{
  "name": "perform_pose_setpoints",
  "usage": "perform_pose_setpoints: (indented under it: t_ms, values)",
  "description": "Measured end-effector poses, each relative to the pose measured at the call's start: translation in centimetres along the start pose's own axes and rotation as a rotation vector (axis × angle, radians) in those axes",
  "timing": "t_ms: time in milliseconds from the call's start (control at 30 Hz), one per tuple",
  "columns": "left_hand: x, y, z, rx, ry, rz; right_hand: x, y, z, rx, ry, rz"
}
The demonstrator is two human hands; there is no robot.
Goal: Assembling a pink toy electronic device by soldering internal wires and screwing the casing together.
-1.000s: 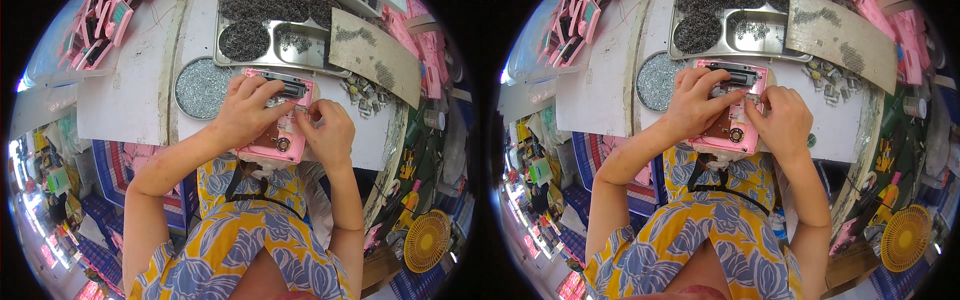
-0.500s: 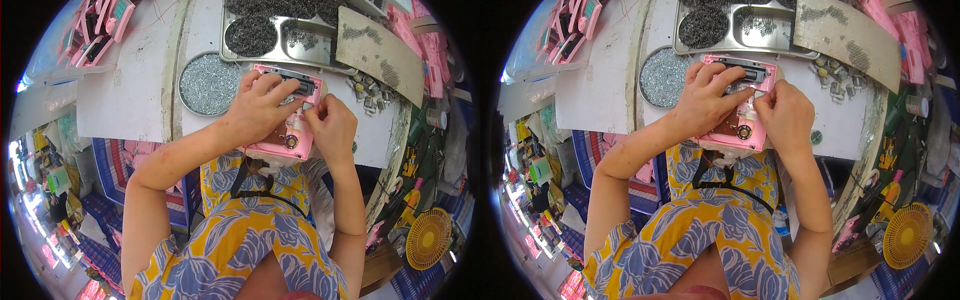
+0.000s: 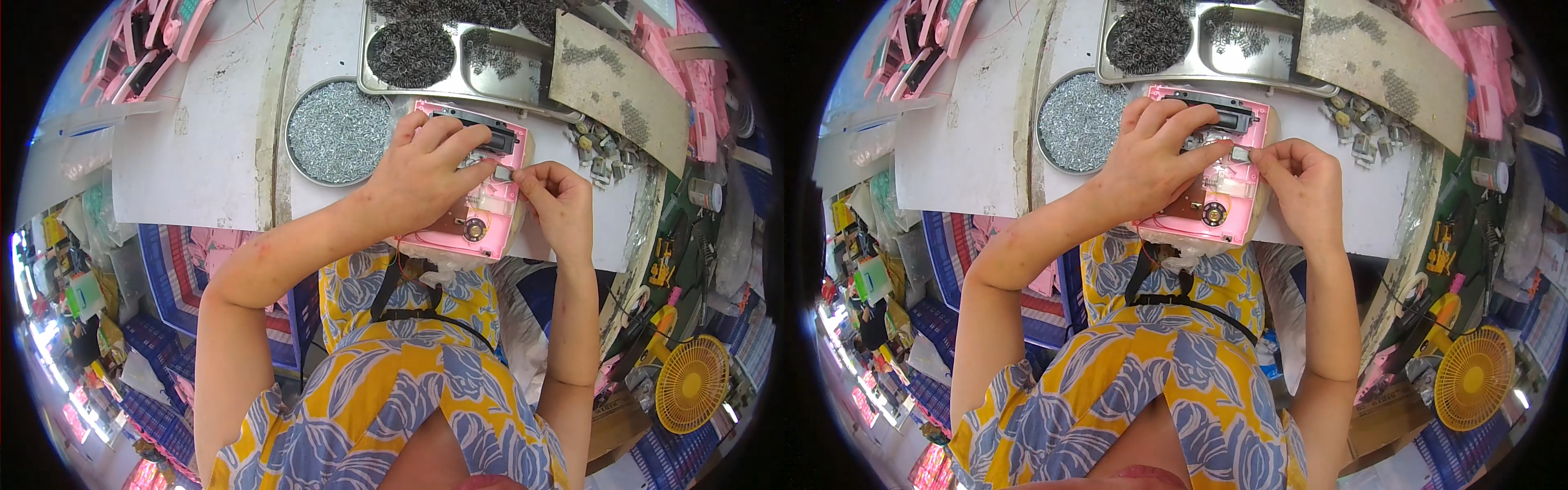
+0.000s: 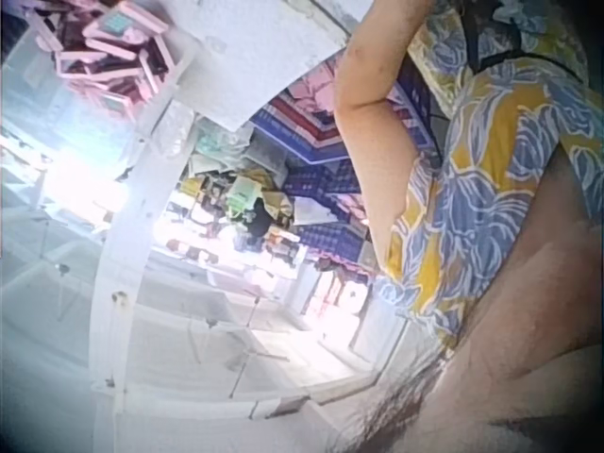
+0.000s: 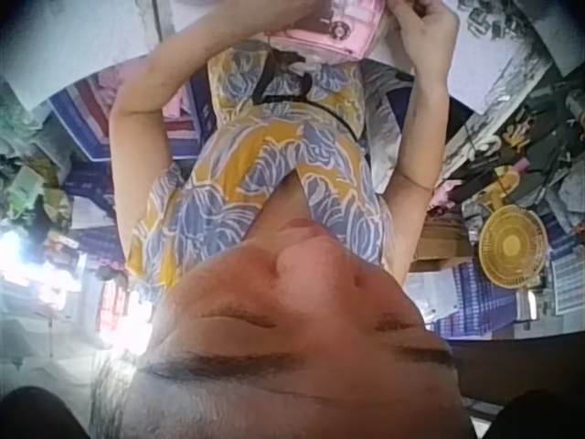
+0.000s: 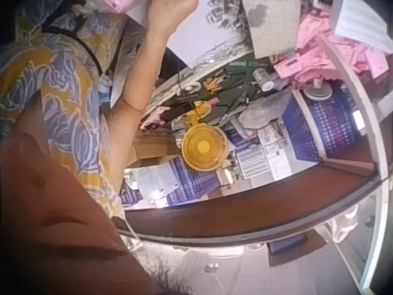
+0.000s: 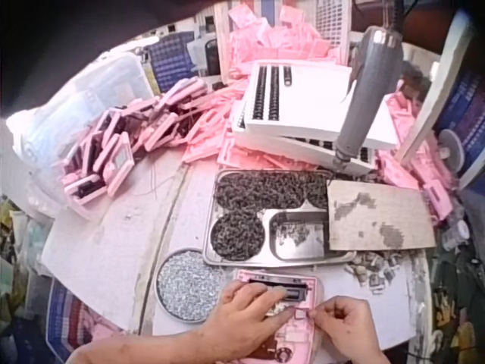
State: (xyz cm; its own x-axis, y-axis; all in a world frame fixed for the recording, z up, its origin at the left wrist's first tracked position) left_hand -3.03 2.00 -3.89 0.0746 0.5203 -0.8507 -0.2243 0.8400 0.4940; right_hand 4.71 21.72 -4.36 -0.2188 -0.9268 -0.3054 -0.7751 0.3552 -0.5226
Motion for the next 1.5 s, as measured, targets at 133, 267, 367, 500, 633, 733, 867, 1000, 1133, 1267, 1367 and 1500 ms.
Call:
perform_pose_setpoints:
  t_ms: [133, 267, 367, 500, 633, 733, 867, 1000, 1133, 1267, 1367, 1500]
  values:
    - [-0.7, -0.2, -0.5, 0.018, -0.028, 0.007, 0.9, -1.3, -1.2, -0.224, -0.324, 0.222]
    - [-1.9, -0.4, -1.8, 0.084, -0.08, -0.009, 1.5, -1.6, -1.1, -0.278, -0.355, 0.302]
    - [-2.1, -0.9, -2.2, 0.219, -0.064, -0.057, 1.4, -1.5, -1.0, -0.266, -0.297, 0.292]
    - [-3.0, -1.0, -3.3, 0.31, 0.021, -0.125, 1.2, -1.1, -0.5, -0.193, -0.201, 0.242]
    - [-4.0, -1.1, -4.2, 0.326, 0.043, -0.151, 1.1, -1.2, -0.6, -0.175, -0.174, 0.224]
    - [-4.0, -0.7, -2.6, 0.377, 0.021, -0.133, 1.0, -1.3, 0.0, -0.246, -0.148, 0.226]
    - [-1.7, 1.1, -1.0, 0.411, -0.001, -0.221, -0.3, -1.0, -1.1, -0.221, -0.12, 0.066]
    - [-2.2, 1.3, -1.8, 0.438, 0.035, -0.368, -8.8, 1.6, -3.3, -0.311, -0.054, 0.22]
    - [-2.3, 1.2, -2.5, 0.516, 0.028, -0.448, -26.5, 11.1, -6.2, -0.337, -0.277, 0.827]
    - [-1.7, 0.8, -2.8, 0.48, -0.008, -0.559, -39.4, 20.4, -5.3, 0.047, -0.945, 1.011]
    - [-1.3, 0.9, -2.8, 0.438, -0.065, -0.652, -43.6, 23.7, -3.0, 0.202, -1.019, 0.765]
    - [-1.6, -0.3, -2.6, 0.338, -0.114, -0.722, -41.6, 25.4, -4.3, -0.01, -1.083, 0.688]
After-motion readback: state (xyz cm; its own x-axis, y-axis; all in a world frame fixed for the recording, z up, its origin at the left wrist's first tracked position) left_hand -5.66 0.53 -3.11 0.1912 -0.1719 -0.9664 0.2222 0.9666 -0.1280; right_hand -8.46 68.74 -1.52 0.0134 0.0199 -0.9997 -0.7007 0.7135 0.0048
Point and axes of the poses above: each hand's wrist, its own y-axis towards the middle knuckle, its own x-axis out of the palm, z = x × y, the point moved 3 cm from there along y, towards the middle knuckle, and after that the axes turned 12 degrees about x, right-handed, at the moved point
